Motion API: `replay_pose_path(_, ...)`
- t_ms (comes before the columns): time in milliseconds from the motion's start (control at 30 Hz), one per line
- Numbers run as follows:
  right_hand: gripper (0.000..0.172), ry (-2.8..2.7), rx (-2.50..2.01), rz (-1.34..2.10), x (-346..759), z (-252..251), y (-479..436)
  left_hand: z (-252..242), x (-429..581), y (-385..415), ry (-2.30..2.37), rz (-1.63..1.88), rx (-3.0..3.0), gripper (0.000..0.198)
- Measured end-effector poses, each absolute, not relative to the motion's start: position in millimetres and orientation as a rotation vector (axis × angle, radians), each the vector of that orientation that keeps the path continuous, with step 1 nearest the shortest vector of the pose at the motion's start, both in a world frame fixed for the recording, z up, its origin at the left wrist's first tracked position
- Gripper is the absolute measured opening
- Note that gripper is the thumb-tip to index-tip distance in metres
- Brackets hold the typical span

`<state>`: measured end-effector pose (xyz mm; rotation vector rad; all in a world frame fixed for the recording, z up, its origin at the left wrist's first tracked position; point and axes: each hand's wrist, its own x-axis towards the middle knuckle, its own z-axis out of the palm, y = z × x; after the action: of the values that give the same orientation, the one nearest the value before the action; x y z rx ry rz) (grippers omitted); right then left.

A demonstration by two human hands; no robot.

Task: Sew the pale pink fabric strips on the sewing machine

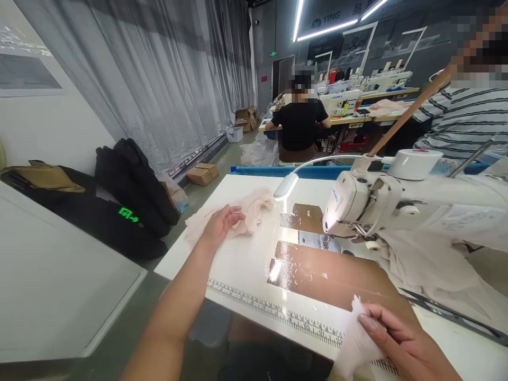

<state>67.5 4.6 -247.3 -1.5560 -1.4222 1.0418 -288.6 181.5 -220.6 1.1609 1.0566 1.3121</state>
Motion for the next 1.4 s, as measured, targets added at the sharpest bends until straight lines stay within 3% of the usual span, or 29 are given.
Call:
replay_pose_path(267,0.039,-1.453,-1.560,0.985,60,-240,3,-231,-274,169,1.416,1.244,1.715,0.029)
replay_pose_path(600,0.040,-1.414,-1.541,0.939,55,-237,0,-222,-267,158,1.554,1.071,2.015,0.046)
replay_pose_path(833,0.035,-1.389,-1.323,1.107,37,-211,-4,-206,-216,82,0.979,0.862,1.953,0.063)
replay_pose_path(967,0.029,-1.544,-1.154,1.114,21,-190,-8,-216,-177,38,0.477,0.638,1.453,0.081)
replay_pose_path(1200,0.045,-1.489,-1.307,0.837,26,-192,-12,-231,-165,29,0.608,0.764,1.045,0.042)
replay_pose_path(1400,0.023,-1.566,-1.420,0.596,32,-199,-10,-231,-170,37,0.741,0.972,1.019,0.039)
